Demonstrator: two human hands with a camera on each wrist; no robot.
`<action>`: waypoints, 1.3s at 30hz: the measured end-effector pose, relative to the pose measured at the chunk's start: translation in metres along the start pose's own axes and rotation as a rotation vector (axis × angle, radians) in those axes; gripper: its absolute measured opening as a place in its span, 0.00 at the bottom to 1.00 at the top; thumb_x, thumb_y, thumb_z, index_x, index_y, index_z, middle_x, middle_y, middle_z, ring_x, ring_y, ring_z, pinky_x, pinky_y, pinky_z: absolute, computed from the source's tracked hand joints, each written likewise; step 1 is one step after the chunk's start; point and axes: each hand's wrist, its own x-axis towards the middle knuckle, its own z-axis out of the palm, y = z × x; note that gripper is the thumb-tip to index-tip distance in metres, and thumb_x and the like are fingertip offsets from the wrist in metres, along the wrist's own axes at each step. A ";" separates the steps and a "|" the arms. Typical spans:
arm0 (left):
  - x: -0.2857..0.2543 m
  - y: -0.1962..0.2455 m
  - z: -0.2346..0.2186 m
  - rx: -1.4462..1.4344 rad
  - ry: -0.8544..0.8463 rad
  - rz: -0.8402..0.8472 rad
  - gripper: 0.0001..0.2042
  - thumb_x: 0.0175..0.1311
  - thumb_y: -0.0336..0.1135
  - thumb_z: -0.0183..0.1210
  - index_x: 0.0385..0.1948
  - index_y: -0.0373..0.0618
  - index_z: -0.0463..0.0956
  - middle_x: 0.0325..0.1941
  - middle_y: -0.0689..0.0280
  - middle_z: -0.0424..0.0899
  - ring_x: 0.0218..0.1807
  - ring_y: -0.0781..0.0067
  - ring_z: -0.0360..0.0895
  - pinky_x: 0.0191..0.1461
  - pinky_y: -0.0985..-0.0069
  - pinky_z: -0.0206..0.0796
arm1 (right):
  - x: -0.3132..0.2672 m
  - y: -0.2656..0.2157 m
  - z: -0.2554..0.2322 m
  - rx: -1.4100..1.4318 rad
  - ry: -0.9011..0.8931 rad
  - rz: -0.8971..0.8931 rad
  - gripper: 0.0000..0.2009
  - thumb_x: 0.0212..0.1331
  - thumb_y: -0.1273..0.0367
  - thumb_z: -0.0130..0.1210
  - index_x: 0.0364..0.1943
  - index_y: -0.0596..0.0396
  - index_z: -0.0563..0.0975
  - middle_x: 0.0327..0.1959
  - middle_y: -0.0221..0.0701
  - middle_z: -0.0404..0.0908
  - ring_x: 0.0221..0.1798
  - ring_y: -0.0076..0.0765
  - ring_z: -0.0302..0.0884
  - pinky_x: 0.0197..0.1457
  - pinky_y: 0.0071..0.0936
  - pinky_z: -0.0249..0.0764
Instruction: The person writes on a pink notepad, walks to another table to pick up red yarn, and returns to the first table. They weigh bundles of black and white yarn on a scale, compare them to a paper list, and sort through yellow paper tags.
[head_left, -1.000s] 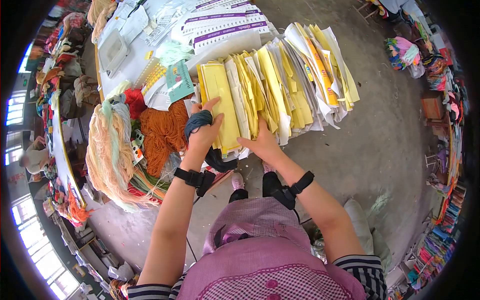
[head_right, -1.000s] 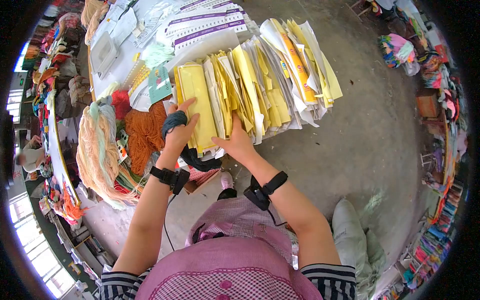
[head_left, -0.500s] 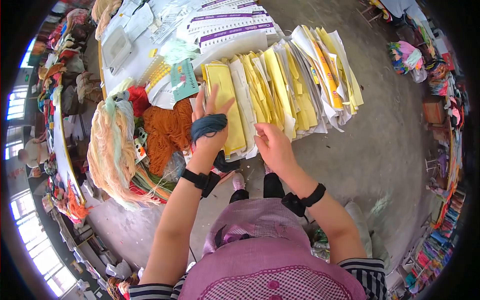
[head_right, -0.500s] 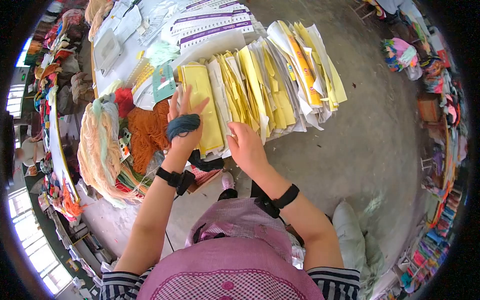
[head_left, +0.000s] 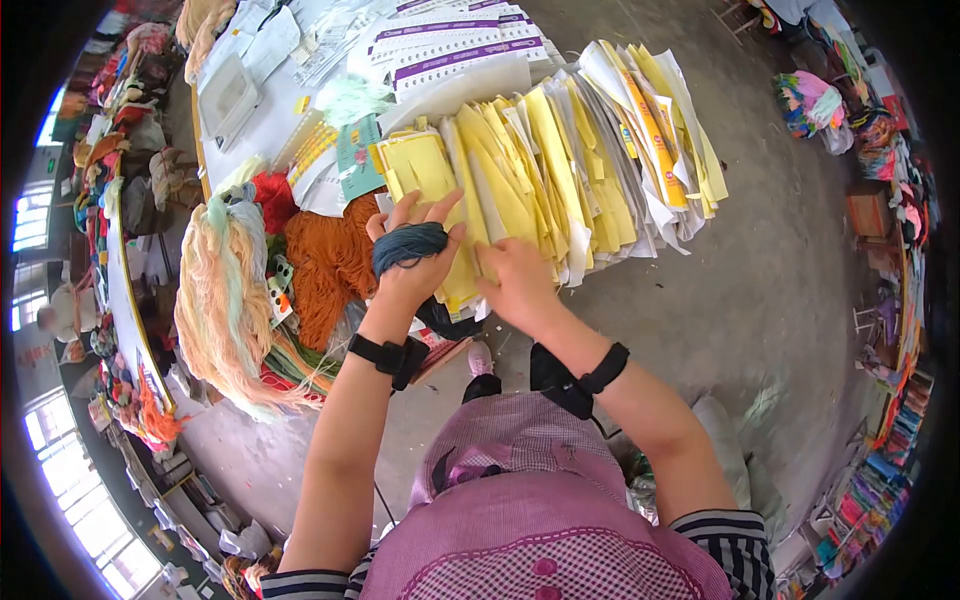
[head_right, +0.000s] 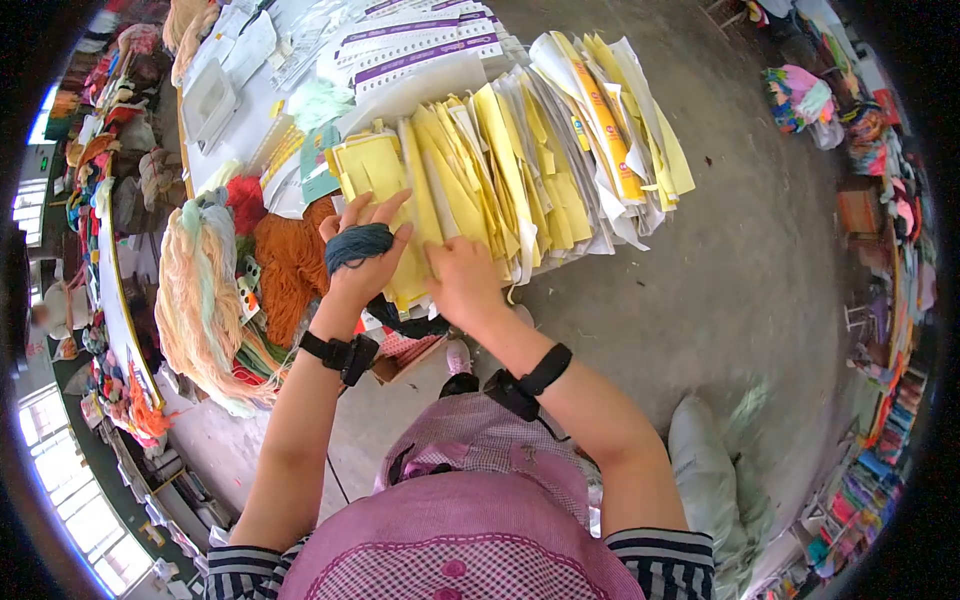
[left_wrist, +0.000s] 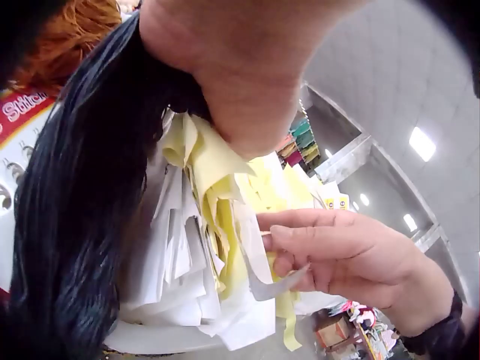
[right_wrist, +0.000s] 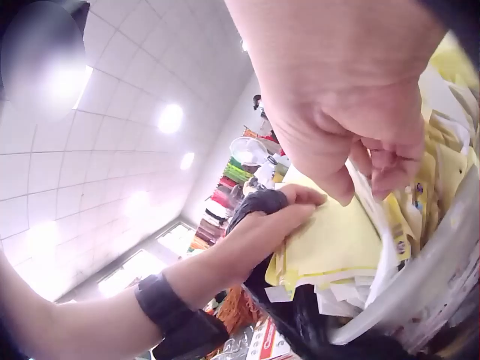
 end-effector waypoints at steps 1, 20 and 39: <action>0.002 0.001 0.000 -0.021 0.014 -0.003 0.15 0.54 0.40 0.62 0.46 0.60 0.79 0.47 0.69 0.81 0.62 0.65 0.67 0.60 0.51 0.48 | -0.003 -0.003 0.007 0.000 0.004 0.005 0.23 0.52 0.69 0.59 0.54 0.57 0.72 0.47 0.44 0.76 0.46 0.55 0.74 0.49 0.44 0.72; -0.008 -0.012 0.012 0.045 -0.008 0.057 0.16 0.53 0.37 0.60 0.46 0.58 0.78 0.69 0.73 0.68 0.71 0.63 0.58 0.63 0.53 0.47 | -0.014 0.039 0.008 0.268 0.122 0.273 0.21 0.54 0.78 0.57 0.54 0.61 0.70 0.49 0.45 0.79 0.42 0.43 0.82 0.46 0.34 0.77; -0.011 -0.015 0.014 0.130 -0.042 0.146 0.15 0.58 0.32 0.57 0.46 0.65 0.80 0.63 0.73 0.75 0.72 0.61 0.58 0.66 0.52 0.44 | -0.030 0.001 0.012 0.250 -0.050 -0.005 0.20 0.55 0.78 0.52 0.54 0.55 0.75 0.49 0.42 0.80 0.50 0.54 0.77 0.53 0.42 0.74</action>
